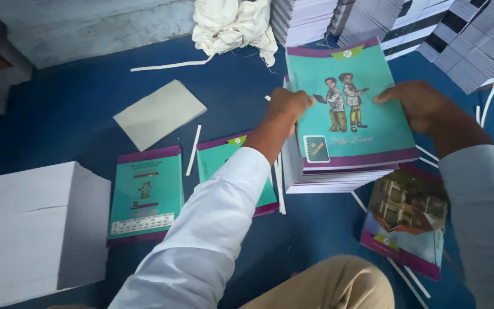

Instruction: The person sits on the floor and assembles notebooks by inserting loose lined paper into printed covers. They repeatedly pick up a cover, insert a sheet of paper, and place the assembled notebook onto a growing stack.

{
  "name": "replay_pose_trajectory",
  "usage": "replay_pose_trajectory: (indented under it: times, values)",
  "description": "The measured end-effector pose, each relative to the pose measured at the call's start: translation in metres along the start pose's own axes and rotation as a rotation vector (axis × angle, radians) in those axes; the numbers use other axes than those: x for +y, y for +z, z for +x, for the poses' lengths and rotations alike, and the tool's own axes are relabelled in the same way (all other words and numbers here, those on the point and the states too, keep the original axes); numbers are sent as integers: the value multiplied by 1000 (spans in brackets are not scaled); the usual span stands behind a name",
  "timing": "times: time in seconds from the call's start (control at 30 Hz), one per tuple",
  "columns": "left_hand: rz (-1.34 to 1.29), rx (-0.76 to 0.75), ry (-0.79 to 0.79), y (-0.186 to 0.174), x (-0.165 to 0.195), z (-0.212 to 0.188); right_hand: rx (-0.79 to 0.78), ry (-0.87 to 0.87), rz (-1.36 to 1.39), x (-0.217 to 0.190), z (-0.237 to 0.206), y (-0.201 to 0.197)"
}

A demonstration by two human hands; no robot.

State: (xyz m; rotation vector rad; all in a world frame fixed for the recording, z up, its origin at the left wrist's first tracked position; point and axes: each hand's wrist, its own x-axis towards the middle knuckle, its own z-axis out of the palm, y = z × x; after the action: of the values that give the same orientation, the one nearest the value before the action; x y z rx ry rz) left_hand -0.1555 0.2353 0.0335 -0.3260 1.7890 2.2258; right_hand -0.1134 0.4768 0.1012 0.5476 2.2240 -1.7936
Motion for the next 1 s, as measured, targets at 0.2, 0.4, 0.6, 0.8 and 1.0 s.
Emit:
replay_pose_trajectory:
  times: [0.2,0.4,0.6,0.8,1.0]
  values:
    - [119,50,-29,7,-16,12,109,38,-109,11,12,-5]
    - [250,93,-51,8,-18,9,54,-6,-5,28,25,-4]
    - [327,120,-86,9,-15,5,115,36,-47,30,30,0]
    - [363,132,-30,9,-19,4,47,-222,-236,45,30,-6]
    - [325,123,-40,11,-23,9,54,-199,-182,50,24,-4]
